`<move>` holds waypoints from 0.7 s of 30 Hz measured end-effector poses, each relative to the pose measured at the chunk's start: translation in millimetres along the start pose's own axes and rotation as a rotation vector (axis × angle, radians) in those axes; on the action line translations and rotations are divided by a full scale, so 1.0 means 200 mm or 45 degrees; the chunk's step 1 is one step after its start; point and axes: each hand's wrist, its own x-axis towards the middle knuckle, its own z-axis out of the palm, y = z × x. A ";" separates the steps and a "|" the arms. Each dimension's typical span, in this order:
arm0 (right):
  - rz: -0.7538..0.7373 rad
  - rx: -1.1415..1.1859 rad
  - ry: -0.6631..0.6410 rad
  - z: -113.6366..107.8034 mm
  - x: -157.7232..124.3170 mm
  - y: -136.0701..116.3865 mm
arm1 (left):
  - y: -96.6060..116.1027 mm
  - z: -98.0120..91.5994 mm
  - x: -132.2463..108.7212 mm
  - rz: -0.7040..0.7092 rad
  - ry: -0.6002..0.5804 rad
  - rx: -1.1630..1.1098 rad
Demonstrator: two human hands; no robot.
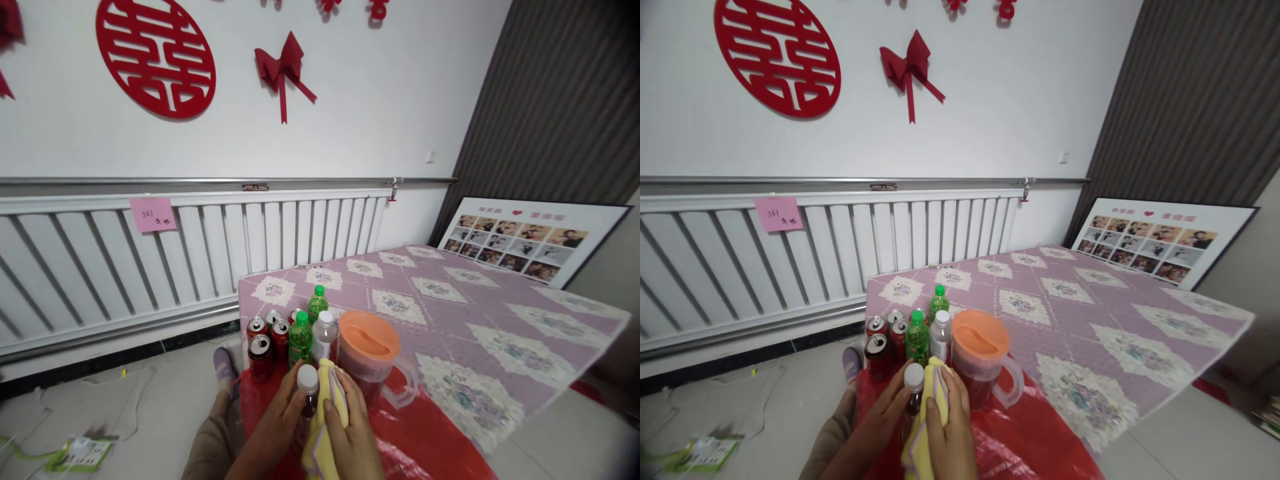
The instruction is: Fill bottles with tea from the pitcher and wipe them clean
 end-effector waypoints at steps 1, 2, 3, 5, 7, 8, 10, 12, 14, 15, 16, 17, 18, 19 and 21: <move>-0.017 -0.027 -0.005 0.00 0.00 -0.01 | 0.00 0.00 0.00 0.001 -0.013 -0.001; -0.025 -0.048 -0.013 0.01 0.00 -0.01 | 0.01 0.00 0.00 0.009 -0.016 -0.001; -0.023 -0.061 -0.019 0.01 0.00 -0.01 | 0.01 0.01 0.00 0.019 -0.015 0.000; 0.020 -0.063 -0.029 0.02 0.00 0.03 | 0.01 0.01 0.00 0.050 0.004 0.003; 0.084 -0.053 -0.060 0.02 -0.01 0.08 | 0.01 0.02 -0.01 0.090 0.043 0.015; 0.114 -0.050 -0.086 0.01 -0.01 0.11 | 0.01 0.03 -0.01 0.104 0.070 0.025; 0.155 -0.046 -0.138 0.01 -0.02 0.15 | 0.02 0.04 -0.01 0.118 0.124 0.042; 0.181 -0.040 -0.166 0.00 -0.03 0.16 | 0.03 0.05 -0.02 0.102 0.167 0.039; 0.181 -0.033 -0.150 0.00 -0.03 0.15 | 0.03 0.06 -0.02 0.064 0.187 0.008; 0.170 -0.032 -0.129 -0.01 -0.03 0.13 | 0.03 0.07 -0.01 0.044 0.189 -0.010; 0.153 -0.034 -0.104 -0.01 -0.03 0.10 | 0.03 0.07 -0.01 0.028 0.188 -0.022; 0.131 -0.037 -0.079 -0.02 -0.02 0.07 | 0.02 0.07 -0.01 0.017 0.186 -0.026; 0.106 -0.044 -0.057 -0.02 -0.02 0.04 | 0.02 0.07 -0.01 0.012 0.185 -0.022; 0.081 -0.054 -0.039 -0.02 -0.02 0.01 | 0.01 0.07 -0.01 0.012 0.187 -0.015; 0.034 -0.081 -0.020 -0.02 -0.02 -0.04 | 0.01 0.08 0.00 0.020 0.210 0.011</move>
